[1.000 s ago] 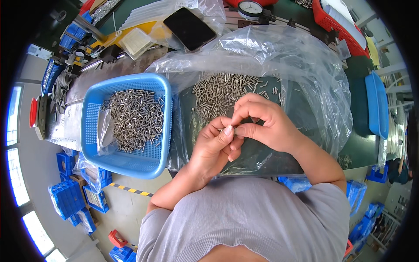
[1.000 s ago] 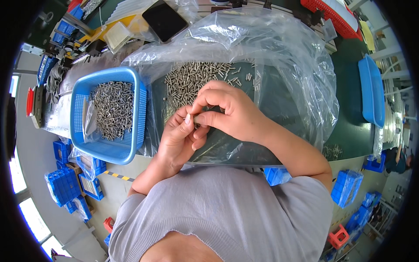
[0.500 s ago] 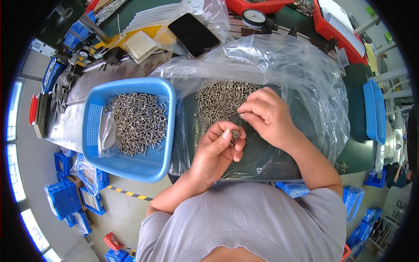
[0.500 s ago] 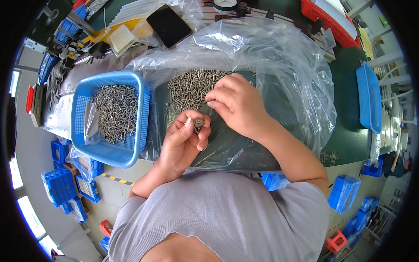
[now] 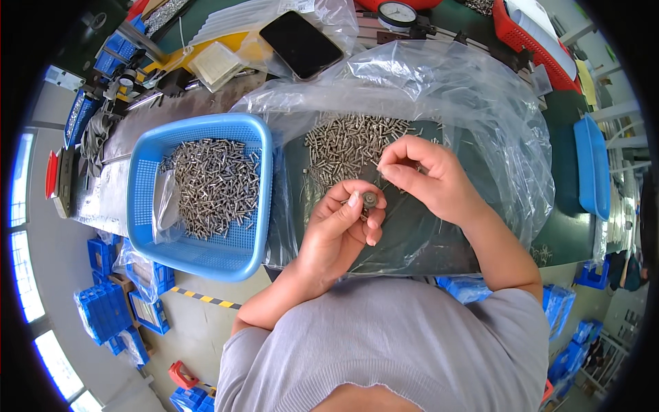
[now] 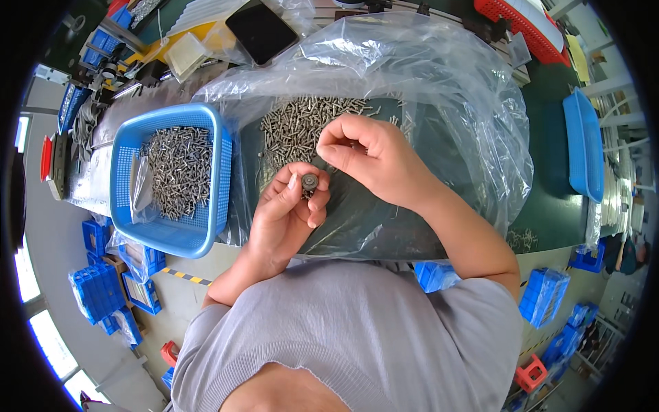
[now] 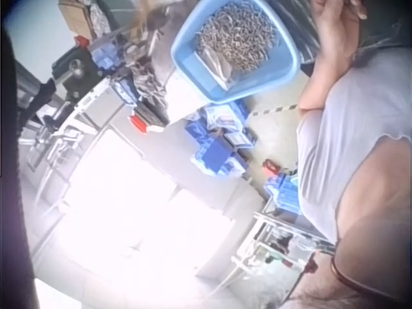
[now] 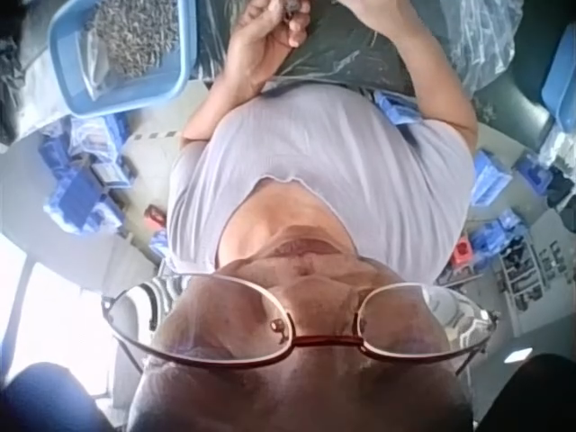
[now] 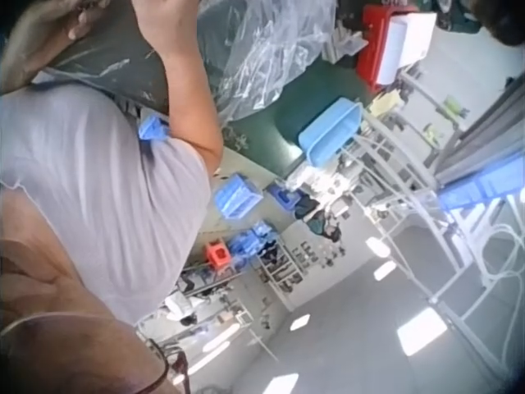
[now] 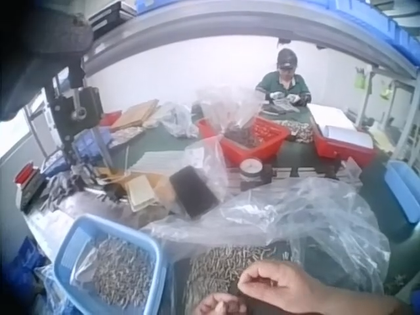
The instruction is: Manually assembling small metal pins into metal rings at a manufacturing workbench.
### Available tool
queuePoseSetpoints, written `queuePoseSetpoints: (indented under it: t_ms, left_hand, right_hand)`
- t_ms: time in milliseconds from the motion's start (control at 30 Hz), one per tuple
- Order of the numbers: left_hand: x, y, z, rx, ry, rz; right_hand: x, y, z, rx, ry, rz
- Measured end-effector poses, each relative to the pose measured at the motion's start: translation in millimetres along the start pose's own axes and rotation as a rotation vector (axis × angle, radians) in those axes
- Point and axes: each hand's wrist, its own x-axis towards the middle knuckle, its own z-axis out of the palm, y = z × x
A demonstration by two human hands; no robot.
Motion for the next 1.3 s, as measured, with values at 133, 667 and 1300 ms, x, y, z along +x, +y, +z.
queuePoseSetpoints:
  t_ms: [133, 667, 1300]
  left_hand:
    - [-0.8, -1.3, -1.7, 0.000, -0.004, 0.006]
    - [-0.2, 1.6, 4.4, 0.022, 0.033, -0.023]
    - [0.5, -0.3, -1.1, -0.019, -0.006, 0.027]
  right_hand:
    - [-5.5, 1.0, 1.7, 0.591, -0.149, 0.167]
    - [-4.8, 0.8, 6.3, 0.202, -0.161, 0.018]
    - [-3.4, -1.3, -26.0, -0.561, -0.139, -0.165]
